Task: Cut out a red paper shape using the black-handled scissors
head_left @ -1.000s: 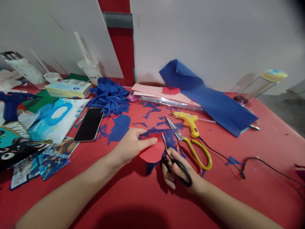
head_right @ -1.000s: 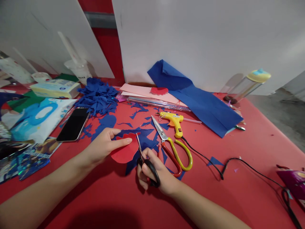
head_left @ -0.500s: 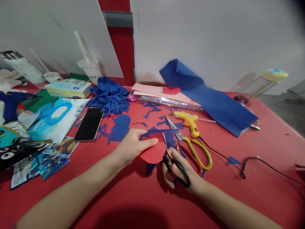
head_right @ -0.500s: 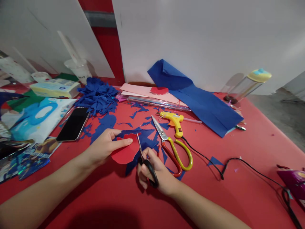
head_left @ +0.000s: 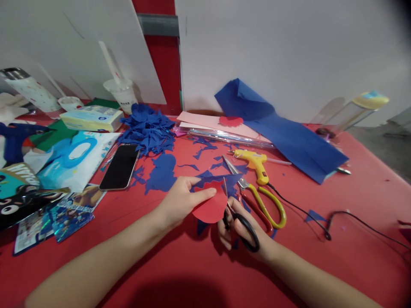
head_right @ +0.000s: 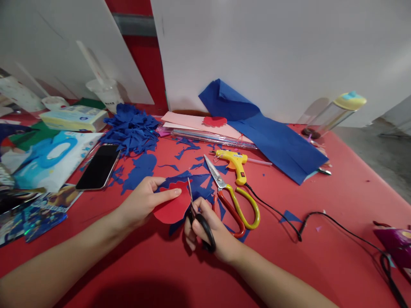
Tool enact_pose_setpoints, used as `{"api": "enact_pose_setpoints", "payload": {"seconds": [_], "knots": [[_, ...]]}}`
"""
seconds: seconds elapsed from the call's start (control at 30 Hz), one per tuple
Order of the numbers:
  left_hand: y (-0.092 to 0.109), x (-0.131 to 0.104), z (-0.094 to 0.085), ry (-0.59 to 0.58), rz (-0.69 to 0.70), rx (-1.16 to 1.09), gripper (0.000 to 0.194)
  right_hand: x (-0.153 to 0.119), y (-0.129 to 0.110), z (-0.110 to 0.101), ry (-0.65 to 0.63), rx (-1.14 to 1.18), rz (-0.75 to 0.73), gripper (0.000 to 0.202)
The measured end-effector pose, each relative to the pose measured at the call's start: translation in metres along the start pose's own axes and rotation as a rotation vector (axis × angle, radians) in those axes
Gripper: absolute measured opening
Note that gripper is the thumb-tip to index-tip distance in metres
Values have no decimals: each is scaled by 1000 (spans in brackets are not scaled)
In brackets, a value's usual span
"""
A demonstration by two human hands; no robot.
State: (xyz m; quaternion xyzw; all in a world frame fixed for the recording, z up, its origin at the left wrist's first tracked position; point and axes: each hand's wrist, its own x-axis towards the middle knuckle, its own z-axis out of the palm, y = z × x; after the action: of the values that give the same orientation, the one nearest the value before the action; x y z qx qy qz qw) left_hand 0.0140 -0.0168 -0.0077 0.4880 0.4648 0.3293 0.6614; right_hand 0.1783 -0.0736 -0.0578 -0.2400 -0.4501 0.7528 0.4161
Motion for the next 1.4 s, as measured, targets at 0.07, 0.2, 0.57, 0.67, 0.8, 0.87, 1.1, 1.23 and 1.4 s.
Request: {"api": "enact_pose_setpoints", "payload": {"seconds": [0.07,0.2,0.57,0.67,0.8,0.87,1.1,1.23,1.4], "knots": [[-2,0,1,5,17,-8,15,0,1,-1,-6,2,-6,34],[-5,1,1,1,21,-48,15,0,0,0,-7,-3,-10,34],[1,1,-2,-55,-3,-18,15,0,-3,1,-6,-44,-13,37],[3,2,-4,-53,-11,25,14,0,-2,2,-1,-48,-22,36],[4,2,-6,-38,21,88,17,0,-3,3,34,-64,15,38],[5,2,-8,-27,29,134,18,0,-4,4,34,-60,27,39],[10,2,-11,-88,-29,131,13,1,-8,4,-34,-55,19,36],[12,2,-11,-94,-34,127,10,0,-7,4,-21,-60,41,37],[11,2,-11,-93,-44,103,9,0,-6,4,-26,-59,37,37]]}}
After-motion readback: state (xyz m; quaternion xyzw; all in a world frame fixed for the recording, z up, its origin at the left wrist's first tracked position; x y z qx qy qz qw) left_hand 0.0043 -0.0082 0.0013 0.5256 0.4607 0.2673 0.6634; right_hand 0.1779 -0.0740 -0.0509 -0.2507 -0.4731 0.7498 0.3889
